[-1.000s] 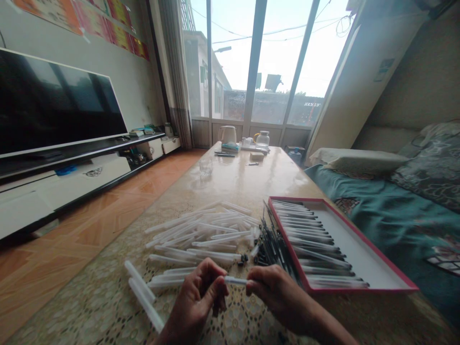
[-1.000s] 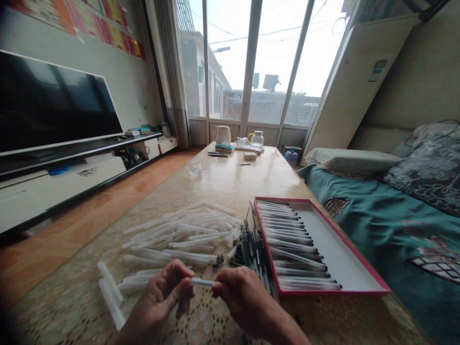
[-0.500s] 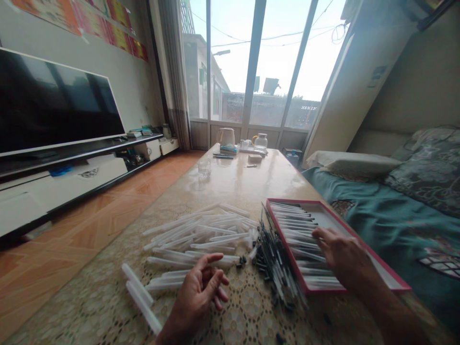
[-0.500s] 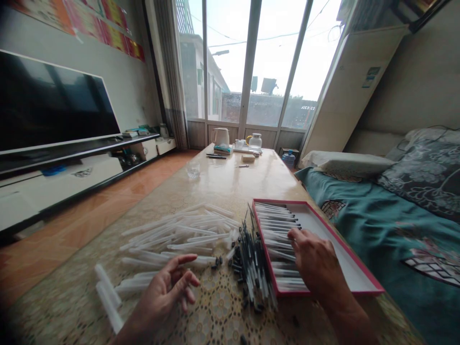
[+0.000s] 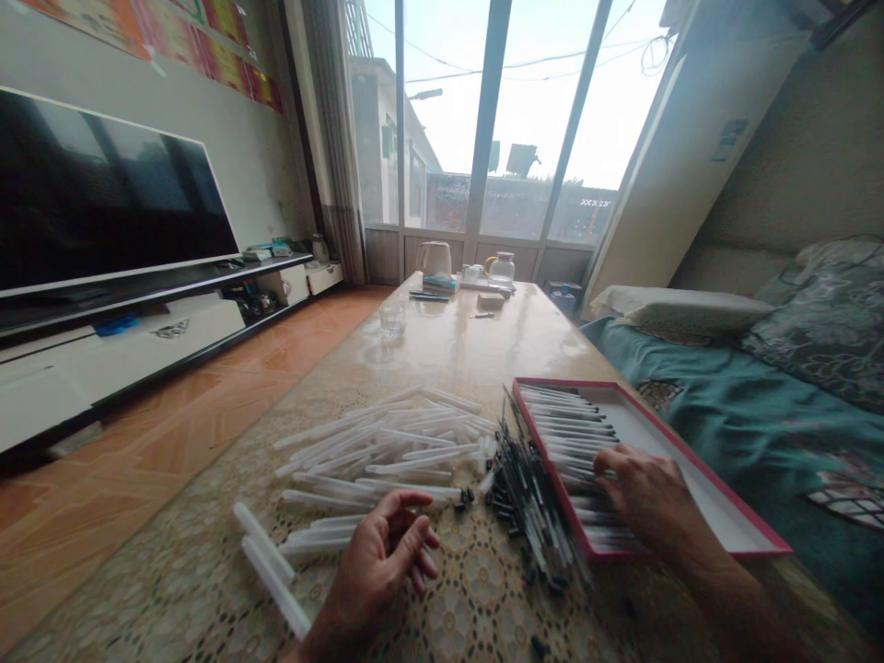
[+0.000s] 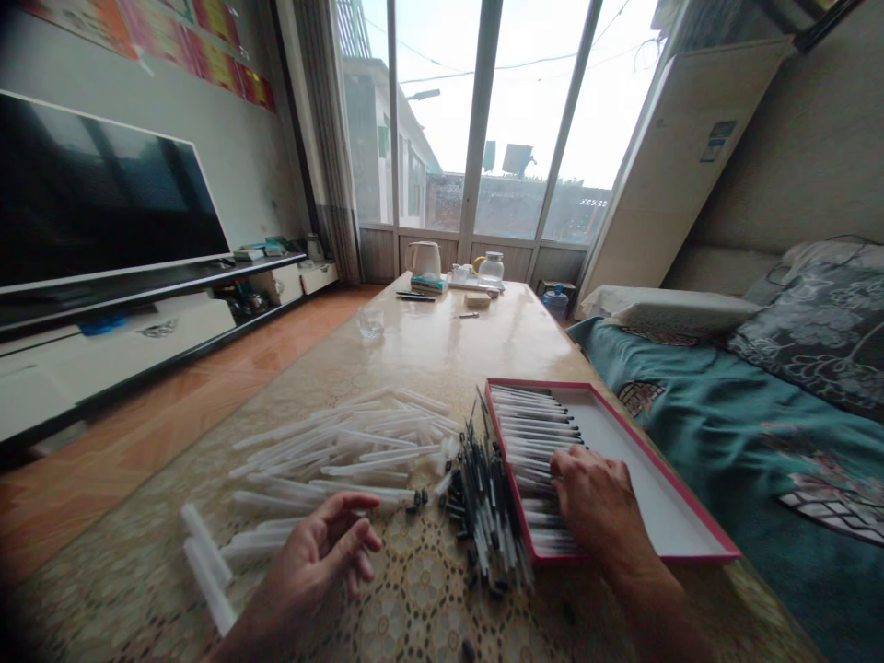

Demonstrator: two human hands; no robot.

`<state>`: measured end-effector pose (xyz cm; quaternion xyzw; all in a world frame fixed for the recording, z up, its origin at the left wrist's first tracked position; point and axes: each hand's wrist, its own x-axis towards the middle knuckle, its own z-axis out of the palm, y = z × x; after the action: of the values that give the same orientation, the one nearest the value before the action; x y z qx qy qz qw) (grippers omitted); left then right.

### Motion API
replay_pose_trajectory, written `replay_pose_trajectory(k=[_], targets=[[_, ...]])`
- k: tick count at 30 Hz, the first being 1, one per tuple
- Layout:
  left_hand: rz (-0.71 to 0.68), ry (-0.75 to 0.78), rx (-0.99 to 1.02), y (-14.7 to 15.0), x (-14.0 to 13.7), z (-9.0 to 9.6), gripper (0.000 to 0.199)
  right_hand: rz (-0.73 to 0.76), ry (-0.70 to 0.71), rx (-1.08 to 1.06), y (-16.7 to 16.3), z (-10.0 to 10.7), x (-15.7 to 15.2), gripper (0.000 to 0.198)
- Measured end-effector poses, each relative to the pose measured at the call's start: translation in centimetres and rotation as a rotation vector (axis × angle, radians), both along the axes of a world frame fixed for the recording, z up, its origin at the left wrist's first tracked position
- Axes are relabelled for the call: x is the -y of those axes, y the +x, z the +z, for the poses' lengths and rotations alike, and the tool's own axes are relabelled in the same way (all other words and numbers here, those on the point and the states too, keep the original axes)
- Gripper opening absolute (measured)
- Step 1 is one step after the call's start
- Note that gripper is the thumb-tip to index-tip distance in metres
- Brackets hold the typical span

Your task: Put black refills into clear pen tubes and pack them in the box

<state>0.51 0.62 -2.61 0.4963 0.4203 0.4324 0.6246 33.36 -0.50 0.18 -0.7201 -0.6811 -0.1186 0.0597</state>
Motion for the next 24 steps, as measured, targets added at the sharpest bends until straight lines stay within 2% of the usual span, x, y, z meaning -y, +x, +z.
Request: replay_pose_trajectory(k=[5,8,12,15,18,24], targets=[[0.022,0.015,-0.002,0.1,0.3,0.2,0.027,0.064,0.145,-0.129,-1.9,0.4,-0.6,0.008],[0.103,0.045,0.007,-0.1,0.3,0.4,0.022,0.251,0.189,-0.361,-5.5,0.6,-1.1,0.013],[0.251,0.067,0.025,-0.8,0.0,0.9,0.022,0.435,0.091,-0.430,-11.2,0.1,-1.4,0.021],[0.309,0.029,0.037,-1.1,-0.1,1.0,0.022,0.514,0.038,-0.426,-14.1,-0.7,-1.4,0.026],[0.274,-0.009,0.032,-1.1,-0.2,0.7,0.022,0.481,0.025,-0.396,-15.3,-1.5,-1.5,0.021],[0.088,0.008,-0.042,-0.5,0.2,0.6,0.018,0.464,0.043,-0.374,-15.8,-2.2,-1.5,0.018]])
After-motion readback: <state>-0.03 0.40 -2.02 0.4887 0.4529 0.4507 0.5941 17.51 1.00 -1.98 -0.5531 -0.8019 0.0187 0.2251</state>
